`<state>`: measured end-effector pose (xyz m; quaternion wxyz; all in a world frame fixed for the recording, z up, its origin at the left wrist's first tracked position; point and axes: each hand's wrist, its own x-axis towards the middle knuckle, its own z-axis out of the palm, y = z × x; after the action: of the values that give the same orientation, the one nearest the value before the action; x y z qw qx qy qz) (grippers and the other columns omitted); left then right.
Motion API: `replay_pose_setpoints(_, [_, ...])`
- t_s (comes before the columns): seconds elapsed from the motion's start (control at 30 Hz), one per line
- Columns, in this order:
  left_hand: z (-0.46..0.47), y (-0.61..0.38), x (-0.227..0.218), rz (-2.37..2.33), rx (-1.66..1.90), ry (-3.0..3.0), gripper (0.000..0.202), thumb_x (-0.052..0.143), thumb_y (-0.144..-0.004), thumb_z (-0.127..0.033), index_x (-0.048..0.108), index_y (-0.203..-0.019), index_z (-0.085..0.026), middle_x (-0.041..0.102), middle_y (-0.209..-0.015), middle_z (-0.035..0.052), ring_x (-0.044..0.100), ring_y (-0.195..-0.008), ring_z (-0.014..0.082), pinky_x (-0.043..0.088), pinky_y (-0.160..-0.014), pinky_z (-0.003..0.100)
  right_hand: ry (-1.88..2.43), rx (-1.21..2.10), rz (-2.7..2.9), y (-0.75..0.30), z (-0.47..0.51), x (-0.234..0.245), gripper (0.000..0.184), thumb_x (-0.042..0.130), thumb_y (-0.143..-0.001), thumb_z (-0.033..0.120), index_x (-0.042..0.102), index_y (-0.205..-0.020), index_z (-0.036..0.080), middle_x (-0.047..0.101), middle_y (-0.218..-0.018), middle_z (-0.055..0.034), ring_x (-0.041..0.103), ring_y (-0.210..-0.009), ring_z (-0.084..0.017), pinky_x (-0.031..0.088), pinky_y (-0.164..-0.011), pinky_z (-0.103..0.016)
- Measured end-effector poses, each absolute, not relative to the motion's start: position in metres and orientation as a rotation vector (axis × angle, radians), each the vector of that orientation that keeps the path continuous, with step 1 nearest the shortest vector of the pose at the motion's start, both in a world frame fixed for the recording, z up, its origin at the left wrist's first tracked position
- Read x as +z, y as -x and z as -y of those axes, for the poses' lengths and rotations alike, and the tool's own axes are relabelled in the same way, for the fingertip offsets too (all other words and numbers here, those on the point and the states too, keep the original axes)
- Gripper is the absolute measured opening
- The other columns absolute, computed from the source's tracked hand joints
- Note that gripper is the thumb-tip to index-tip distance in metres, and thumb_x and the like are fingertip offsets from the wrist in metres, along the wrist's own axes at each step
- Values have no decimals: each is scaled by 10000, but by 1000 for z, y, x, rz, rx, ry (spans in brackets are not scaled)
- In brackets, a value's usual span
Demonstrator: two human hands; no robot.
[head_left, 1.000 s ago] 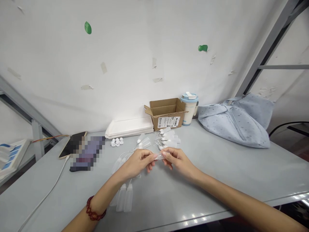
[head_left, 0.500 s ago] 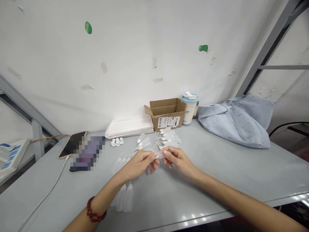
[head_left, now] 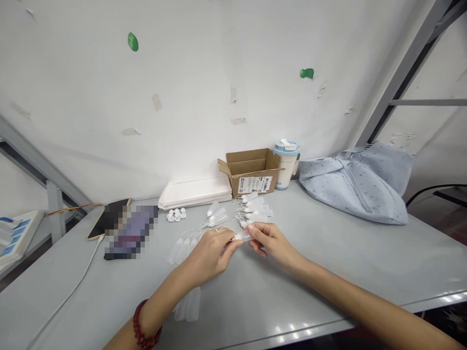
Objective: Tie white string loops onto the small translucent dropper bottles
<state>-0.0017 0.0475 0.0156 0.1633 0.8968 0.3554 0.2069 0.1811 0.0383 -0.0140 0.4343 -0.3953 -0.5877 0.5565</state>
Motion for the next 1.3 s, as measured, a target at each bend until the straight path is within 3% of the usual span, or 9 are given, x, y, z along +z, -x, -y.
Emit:
replay_pose_setpoints(0.27, [-61, 13, 16, -1076, 590, -2578, 226, 406, -905, -306, 582, -839, -181, 621, -808, 38, 567, -770, 179, 426, -681, 278, 1059, 1317, 1457, -181, -41, -17, 404, 459, -854, 502, 493, -644, 158, 423, -523, 48, 340, -433, -66, 279, -460, -222])
replay_pose_setpoints(0.4, [-90, 46, 15, -1467, 540, -2602, 266, 366, -889, -268, 606, -833, -168, 638, -850, 71, 574, -836, 222, 441, -738, 329, 1109, 1132, 1471, -186, -45, -14, 333, 454, -860, 467, 573, -881, 157, 504, -636, 13, 417, -515, -98, 345, -502, -231])
replay_pose_setpoints(0.53, [-121, 87, 0, -1775, 494, -2659, 285, 383, -827, -212, 636, -904, -107, 635, -957, 161, 521, -992, 317, 411, -850, 420, 1218, 774, 1567, -194, -52, -13, 339, 411, -885, 424, 560, -1069, 181, 599, -839, -44, 522, -665, -147, 415, -586, -263])
replay_pose_setpoints(0.63, [-134, 104, -9, -1782, 487, -2648, 276, 421, -788, -197, 649, -912, -104, 651, -981, 161, 523, -998, 314, 396, -894, 409, 1249, 493, 1664, -199, -59, -17, 330, 379, -904, 382, 555, -1102, 185, 604, -959, -75, 549, -774, -182, 441, -648, -297])
replay_pose_setpoints(0.77, [-139, 109, -14, -1777, 497, -2615, 269, 442, -768, -210, 660, -902, -126, 675, -951, 141, 538, -981, 304, 413, -876, 390, 1232, 208, 1777, -205, -72, -26, 312, 385, -910, 324, 553, -1122, 169, 596, -892, -89, 534, -861, -226, 455, -745, -366])
replay_pose_setpoints(0.87, [-140, 107, -16, -1762, 515, -2593, 267, 443, -769, -236, 663, -884, -138, 682, -931, 132, 534, -975, 308, 416, -866, 395, 1204, 54, 1834, -209, -82, -34, 299, 396, -908, 281, 553, -1144, 185, 608, -950, -98, 516, -901, -243, 447, -798, -408])
replay_pose_setpoints(1.13, [-135, 98, -12, -1728, 634, -2493, 258, 443, -752, -289, 641, -835, -145, 666, -913, 133, 536, -975, 304, 424, -831, 386, 1286, -126, 1920, -215, -92, -44, 294, 411, -899, 212, 561, -1151, 190, 591, -1079, -113, 493, -989, -273, 440, -804, -435])
replay_pose_setpoints(1.3, [-129, 89, 1, -1718, 761, -2362, 258, 474, -726, -329, 628, -836, -153, 677, -878, 94, 601, -847, 250, 451, -768, 341, 1167, -149, 1913, -205, -76, -35, 263, 427, -893, 191, 538, -1131, 185, 574, -1070, -120, 495, -997, -263, 430, -815, -421])
